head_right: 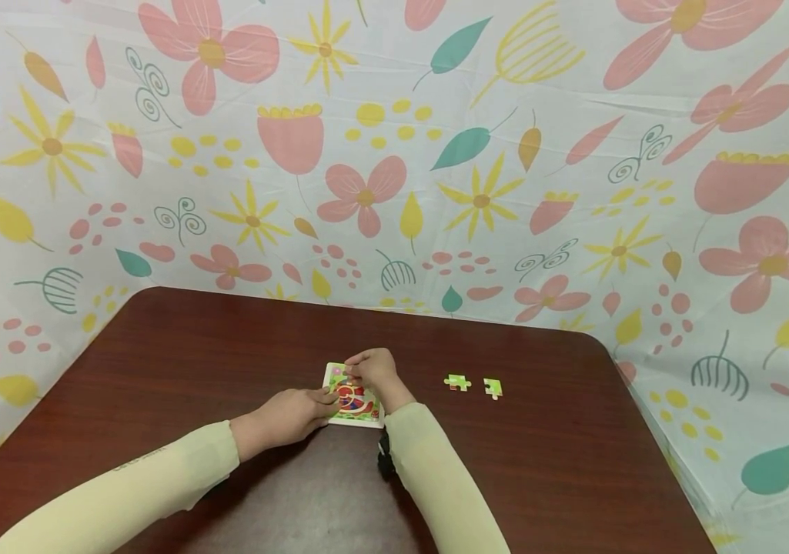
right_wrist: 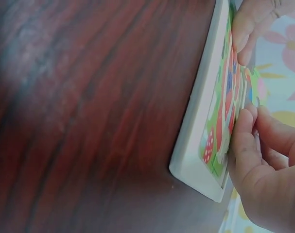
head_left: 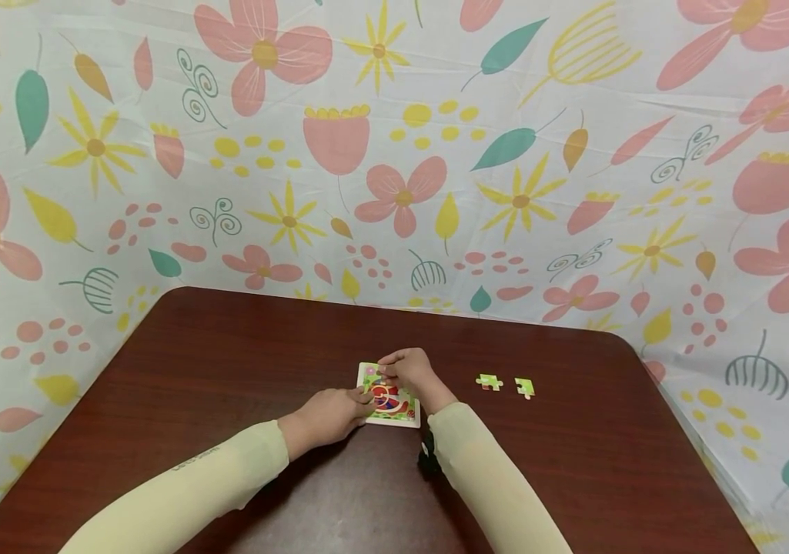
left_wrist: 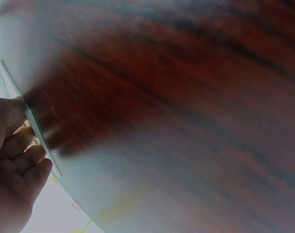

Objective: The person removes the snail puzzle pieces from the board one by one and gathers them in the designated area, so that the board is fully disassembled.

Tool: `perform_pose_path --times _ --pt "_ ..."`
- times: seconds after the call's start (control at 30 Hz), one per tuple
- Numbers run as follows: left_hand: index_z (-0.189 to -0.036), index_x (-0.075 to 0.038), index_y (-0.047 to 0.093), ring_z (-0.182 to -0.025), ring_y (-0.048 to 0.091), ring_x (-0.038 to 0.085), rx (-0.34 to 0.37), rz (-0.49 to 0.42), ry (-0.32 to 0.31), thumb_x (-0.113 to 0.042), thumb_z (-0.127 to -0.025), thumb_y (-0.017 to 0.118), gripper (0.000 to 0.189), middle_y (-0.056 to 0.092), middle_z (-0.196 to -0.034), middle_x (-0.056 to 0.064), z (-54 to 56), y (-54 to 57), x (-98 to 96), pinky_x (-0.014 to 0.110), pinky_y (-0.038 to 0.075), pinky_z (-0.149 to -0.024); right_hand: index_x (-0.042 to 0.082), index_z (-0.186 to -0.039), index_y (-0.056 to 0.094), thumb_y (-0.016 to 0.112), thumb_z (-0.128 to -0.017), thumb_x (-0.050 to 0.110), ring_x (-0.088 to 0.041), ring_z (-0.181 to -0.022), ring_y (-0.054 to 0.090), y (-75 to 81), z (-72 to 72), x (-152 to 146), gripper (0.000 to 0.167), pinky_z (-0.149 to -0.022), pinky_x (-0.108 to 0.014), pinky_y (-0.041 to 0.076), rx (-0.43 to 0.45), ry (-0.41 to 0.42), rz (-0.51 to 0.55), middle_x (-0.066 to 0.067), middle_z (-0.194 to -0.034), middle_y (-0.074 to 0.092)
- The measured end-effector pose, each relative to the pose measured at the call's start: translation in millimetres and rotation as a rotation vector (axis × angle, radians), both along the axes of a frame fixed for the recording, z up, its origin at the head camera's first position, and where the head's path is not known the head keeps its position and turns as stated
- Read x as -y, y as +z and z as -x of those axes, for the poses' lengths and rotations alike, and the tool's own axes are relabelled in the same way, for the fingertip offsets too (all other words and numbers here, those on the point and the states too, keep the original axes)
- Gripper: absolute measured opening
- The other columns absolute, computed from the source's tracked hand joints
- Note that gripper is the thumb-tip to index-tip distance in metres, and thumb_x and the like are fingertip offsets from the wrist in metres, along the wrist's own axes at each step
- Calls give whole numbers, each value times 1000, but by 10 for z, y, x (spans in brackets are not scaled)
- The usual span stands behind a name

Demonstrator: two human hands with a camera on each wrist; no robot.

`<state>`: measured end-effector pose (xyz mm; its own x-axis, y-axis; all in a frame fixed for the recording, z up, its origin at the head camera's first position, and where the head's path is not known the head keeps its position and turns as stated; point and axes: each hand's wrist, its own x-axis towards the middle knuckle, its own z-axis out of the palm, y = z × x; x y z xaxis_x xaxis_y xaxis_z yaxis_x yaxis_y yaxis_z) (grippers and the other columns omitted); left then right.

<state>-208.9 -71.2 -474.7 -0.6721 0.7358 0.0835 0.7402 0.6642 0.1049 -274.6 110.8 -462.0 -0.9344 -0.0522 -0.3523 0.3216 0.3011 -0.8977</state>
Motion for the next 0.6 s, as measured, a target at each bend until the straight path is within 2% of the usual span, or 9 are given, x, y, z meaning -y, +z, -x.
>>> perform_pose_path --times 0.13,0.33,0.6 --pt "-127 -12 74 -124 69 27 -26 -15 -5 -15 -98 67 30 71 -135 9 4 -23 6 39 60 -94 -7 -109 75 64 -97 -2 -13 -71 68 17 9 -5 16 -68 -25 60 6 -4 -21 -21 -105 76" --pt "-128 -12 73 -126 68 27 -10 -13 2 -15 -98 67 31 70 -136 9 6 -31 3 39 60 -95 -6 -109 75 66 -97 0 -11 -67 68 42 22 -67 17 -67 -27 61 9 -12 -41 -20 -104 78" --pt "-129 -11 73 -127 68 28 -12 -19 -3 -15 -98 67 31 70 -137 10 6 -35 7 38 59 -97 -6 -111 76 67 -98 4 -11 -72 69 107 32 -267 19 -73 -29 63 -4 3 -63 -16 -100 76"
